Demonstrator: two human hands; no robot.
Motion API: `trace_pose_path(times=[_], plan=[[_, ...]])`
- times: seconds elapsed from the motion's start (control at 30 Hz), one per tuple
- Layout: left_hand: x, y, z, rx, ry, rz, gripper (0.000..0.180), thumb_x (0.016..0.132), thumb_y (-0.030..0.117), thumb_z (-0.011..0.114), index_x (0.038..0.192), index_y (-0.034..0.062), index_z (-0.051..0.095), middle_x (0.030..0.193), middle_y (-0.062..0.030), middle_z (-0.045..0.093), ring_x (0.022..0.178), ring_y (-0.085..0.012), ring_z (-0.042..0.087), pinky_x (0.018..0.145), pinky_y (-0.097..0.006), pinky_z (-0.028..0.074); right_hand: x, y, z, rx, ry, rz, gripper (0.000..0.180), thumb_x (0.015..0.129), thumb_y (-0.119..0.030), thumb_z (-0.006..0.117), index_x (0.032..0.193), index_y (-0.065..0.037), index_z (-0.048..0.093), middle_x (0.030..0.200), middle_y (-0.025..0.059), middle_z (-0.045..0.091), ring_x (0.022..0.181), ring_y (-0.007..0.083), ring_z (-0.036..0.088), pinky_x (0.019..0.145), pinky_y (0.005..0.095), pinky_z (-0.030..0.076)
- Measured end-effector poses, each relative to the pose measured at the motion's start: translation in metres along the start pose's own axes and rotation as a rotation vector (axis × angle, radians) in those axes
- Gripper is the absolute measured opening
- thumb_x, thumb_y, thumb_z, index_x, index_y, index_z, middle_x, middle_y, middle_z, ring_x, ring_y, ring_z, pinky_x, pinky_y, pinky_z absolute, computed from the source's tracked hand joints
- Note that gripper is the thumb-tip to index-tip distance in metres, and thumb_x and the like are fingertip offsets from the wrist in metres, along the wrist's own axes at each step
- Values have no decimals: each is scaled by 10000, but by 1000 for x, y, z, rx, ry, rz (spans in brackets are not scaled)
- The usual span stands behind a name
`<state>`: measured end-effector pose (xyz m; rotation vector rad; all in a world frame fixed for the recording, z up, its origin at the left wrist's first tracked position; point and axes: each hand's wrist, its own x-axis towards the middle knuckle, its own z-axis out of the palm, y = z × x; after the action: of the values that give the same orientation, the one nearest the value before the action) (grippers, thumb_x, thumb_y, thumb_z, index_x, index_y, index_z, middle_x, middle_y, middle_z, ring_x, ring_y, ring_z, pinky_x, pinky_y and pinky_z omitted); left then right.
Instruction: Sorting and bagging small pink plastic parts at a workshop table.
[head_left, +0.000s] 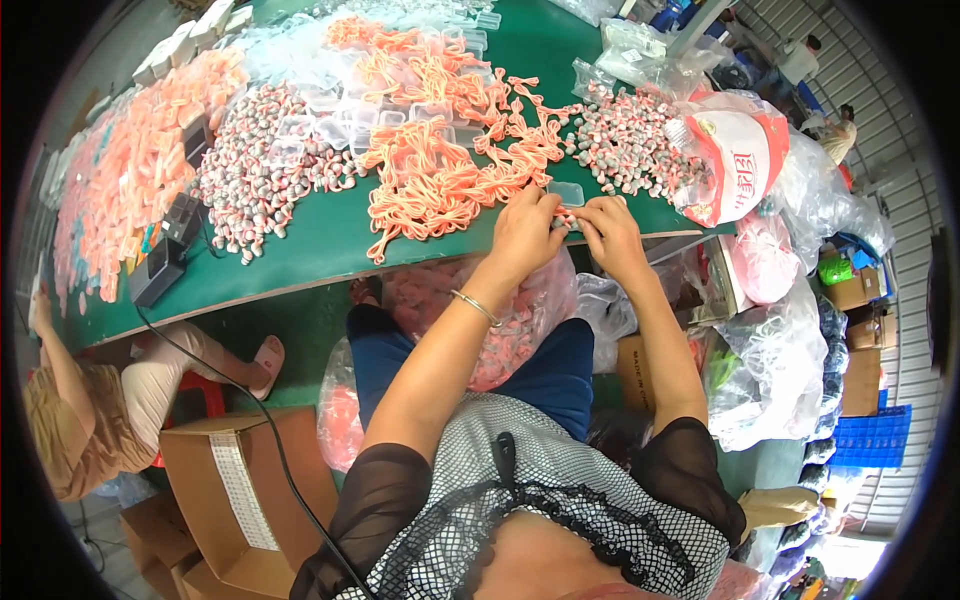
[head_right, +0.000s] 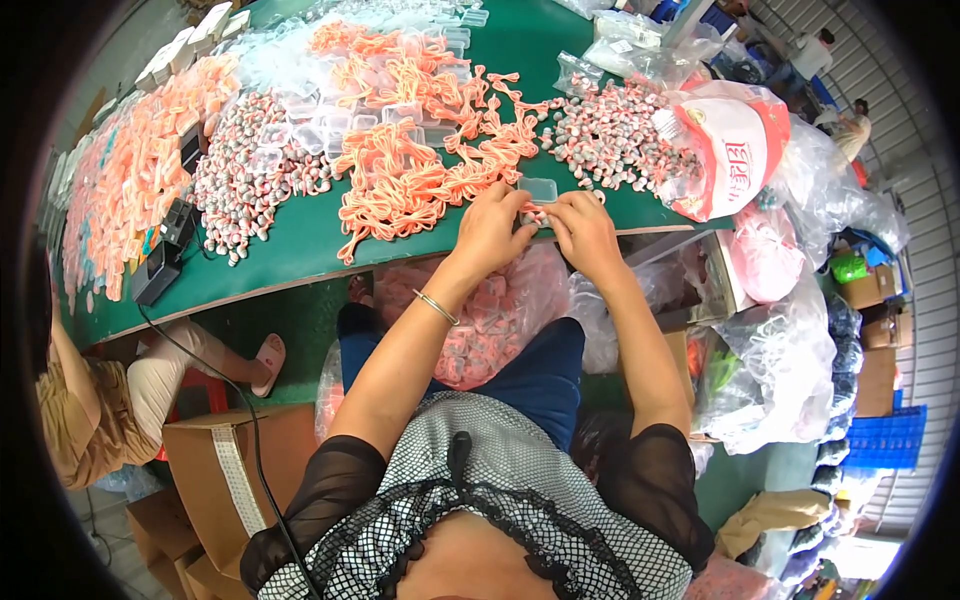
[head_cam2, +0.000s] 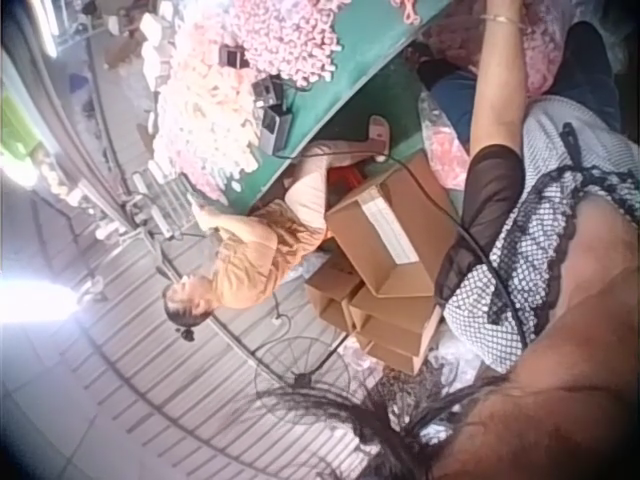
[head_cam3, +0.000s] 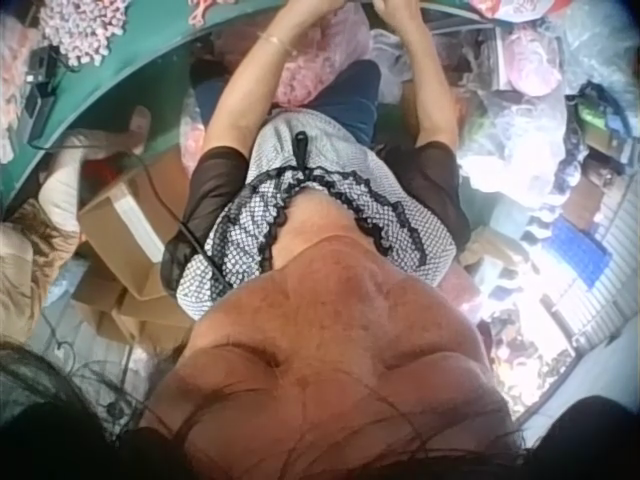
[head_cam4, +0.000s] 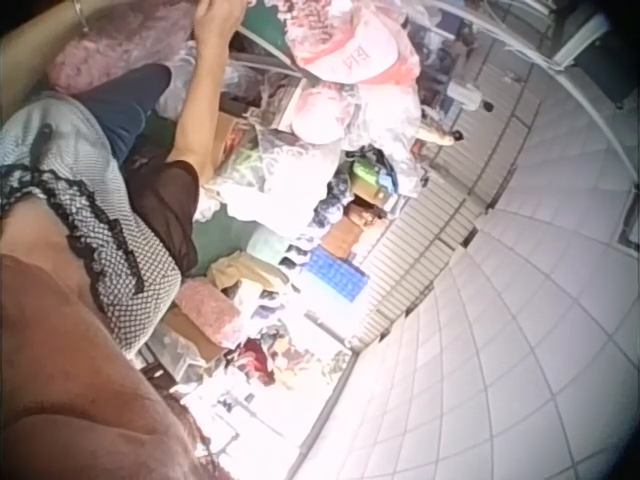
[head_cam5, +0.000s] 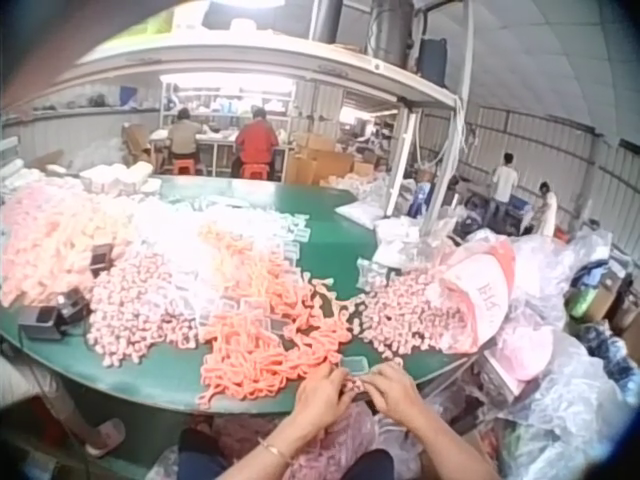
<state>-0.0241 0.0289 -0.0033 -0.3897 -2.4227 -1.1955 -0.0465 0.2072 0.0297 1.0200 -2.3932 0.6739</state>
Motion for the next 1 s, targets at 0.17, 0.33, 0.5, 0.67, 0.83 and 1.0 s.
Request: trace_pose_path(times=[0.17, 0.33, 0.5, 0.67, 0.83, 1.0], plan=[[0, 2, 0, 8, 13, 9, 377, 711, 156, 767, 1049, 49, 637, 967, -132, 582, 946, -328, 589, 824, -417, 479, 9, 4, -1, -85, -49, 18, 98, 759, -18, 671, 855, -34, 657, 857, 91, 589, 848, 292, 586, 725, 403, 478], [-1, 1, 0, 21, 13, 4, 383, 704, 160, 770, 1046, 52, 635, 956, -128, 579, 933, -324, 588, 818, -415, 479, 22, 11, -8, -43, -188, 141, 79, 798, -45, 626, 872, -44, 654, 859, 109, 607, 841, 313, 601, 722, 426, 487], [-1, 3, 0, 0, 0, 0, 376, 700, 154, 773, 1033, 51, 631, 947, -125, 580, 928, -324, 588, 814, -416, 477, 33, 31, 7, -134, -110, 135, 178, 834, -89, 617, 1008, -59, 642, 926, 130, 634, 894, 330, 618, 770, 437, 500], [-1, 1, -1, 1, 10, 13, 366, 696, 147, 777, 1016, 48, 630, 946, -128, 577, 923, -331, 587, 817, -416, 476, 35, 35, 8, 70, -218, 286, 236, 767, -67, 703, 981, -21, 613, 892, 138, 609, 816, 317, 606, 723, 409, 485], [-1, 6, -3, -21, 45, 24, 480, 685, 120, 785, 1099, 36, 557, 972, -128, 597, 969, -314, 584, 851, -408, 472, 24, 23, 10, 51, -72, 280, 209, 763, -10, 696, 951, -12, 604, 847, 133, 593, 740, 290, 606, 653, 375, 481], [0, 6, -3, -42, 30, -1, 545, 694, 109, 783, 1161, 26, 515, 985, -140, 616, 994, -327, 588, 874, -412, 468, 11, 20, 5, 202, 37, 238, 128, 818, 17, 675, 940, 8, 637, 868, 94, 624, 699, 154, 608, 594, 262, 485]])
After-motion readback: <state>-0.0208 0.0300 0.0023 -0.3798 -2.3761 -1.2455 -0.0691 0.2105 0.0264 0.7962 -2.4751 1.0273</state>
